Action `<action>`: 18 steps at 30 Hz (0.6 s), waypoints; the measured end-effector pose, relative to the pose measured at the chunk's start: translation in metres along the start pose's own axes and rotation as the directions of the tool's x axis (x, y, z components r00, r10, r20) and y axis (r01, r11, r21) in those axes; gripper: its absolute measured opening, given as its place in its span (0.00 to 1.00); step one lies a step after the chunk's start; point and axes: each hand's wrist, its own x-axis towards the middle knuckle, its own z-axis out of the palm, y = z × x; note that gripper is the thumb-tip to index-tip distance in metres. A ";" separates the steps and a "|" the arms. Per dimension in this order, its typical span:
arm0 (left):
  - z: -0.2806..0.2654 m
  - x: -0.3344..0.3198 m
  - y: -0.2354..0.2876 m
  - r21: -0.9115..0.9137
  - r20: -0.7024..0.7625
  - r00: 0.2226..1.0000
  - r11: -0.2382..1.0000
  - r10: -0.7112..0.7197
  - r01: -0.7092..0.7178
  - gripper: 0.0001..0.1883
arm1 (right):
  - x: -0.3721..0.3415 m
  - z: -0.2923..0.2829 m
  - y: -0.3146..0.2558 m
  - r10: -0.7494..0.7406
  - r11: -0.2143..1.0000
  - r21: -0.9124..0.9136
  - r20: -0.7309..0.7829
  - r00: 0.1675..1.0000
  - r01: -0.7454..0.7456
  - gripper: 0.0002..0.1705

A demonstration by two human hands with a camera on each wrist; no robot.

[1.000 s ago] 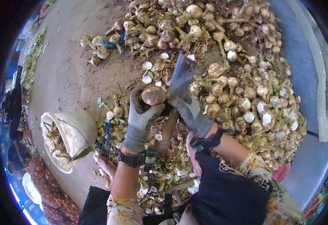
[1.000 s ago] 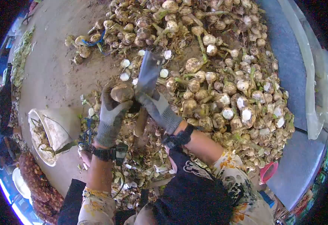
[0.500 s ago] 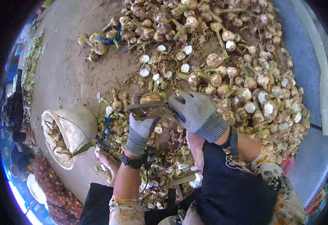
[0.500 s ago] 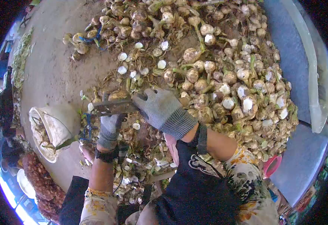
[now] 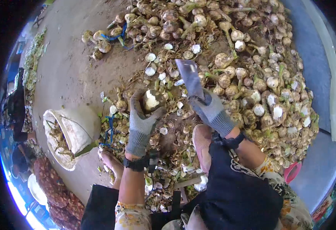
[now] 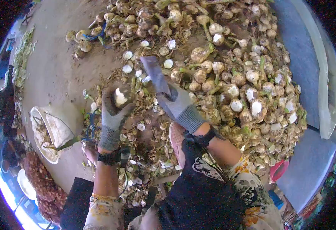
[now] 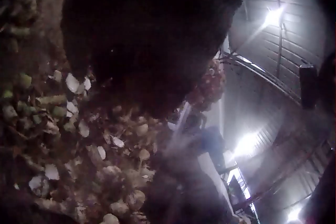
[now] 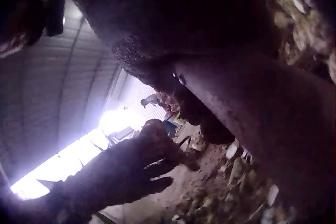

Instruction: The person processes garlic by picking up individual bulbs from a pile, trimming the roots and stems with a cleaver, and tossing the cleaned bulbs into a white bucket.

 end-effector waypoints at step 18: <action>-0.100 0.083 -0.069 0.950 -0.109 0.958 -0.256 0.265 0.179 0.34 | -0.011 -0.004 0.078 0.252 0.952 0.131 0.173 0.952 -0.276 0.15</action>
